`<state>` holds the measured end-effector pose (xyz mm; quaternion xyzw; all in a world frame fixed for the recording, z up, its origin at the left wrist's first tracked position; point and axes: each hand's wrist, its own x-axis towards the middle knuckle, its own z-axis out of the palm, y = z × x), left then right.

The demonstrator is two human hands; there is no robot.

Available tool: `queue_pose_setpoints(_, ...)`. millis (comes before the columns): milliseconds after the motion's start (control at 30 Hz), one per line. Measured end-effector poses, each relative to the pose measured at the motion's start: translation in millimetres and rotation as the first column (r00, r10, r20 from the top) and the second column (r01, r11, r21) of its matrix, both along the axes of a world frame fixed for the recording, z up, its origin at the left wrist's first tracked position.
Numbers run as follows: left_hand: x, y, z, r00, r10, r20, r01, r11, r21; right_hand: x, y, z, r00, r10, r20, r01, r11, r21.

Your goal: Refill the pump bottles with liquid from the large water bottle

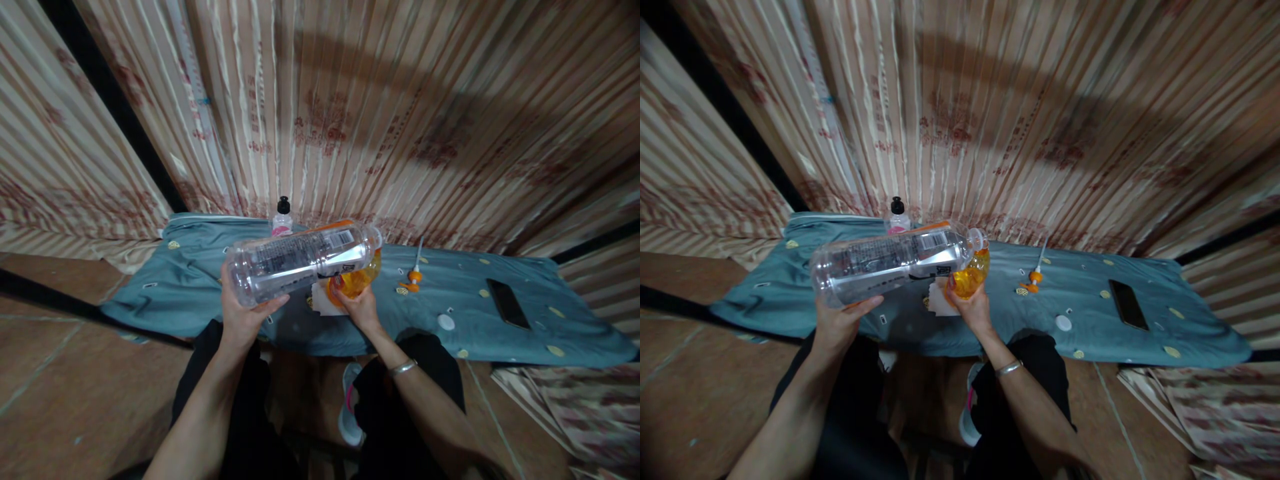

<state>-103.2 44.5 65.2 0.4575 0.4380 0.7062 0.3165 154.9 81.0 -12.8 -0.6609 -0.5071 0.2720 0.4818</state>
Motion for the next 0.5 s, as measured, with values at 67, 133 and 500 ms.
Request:
queue_pose_setpoints(67, 0.3, -0.2, 1.1, 1.0, 0.006, 0.006, -0.006, 1.0, -0.001, -0.4, 0.0, 1.0, 1.0, -0.016, 0.004, 0.016, 1.0, -0.01)
queue_pose_setpoints(133, 0.6, -0.7, 2.9, 1.0, 0.005, 0.002, -0.005, 1.0, -0.001, -0.4, -0.1, 1.3, 1.0, -0.017, 0.004, 0.017, 1.0, -0.025)
queue_pose_setpoints(500, 0.5, -0.1, 1.1, 1.0, 0.008, 0.0, -0.008, 1.0, 0.005, -1.5, -0.5, 1.6, 1.0, -0.008, -0.027, 0.008, 1.0, -0.01)
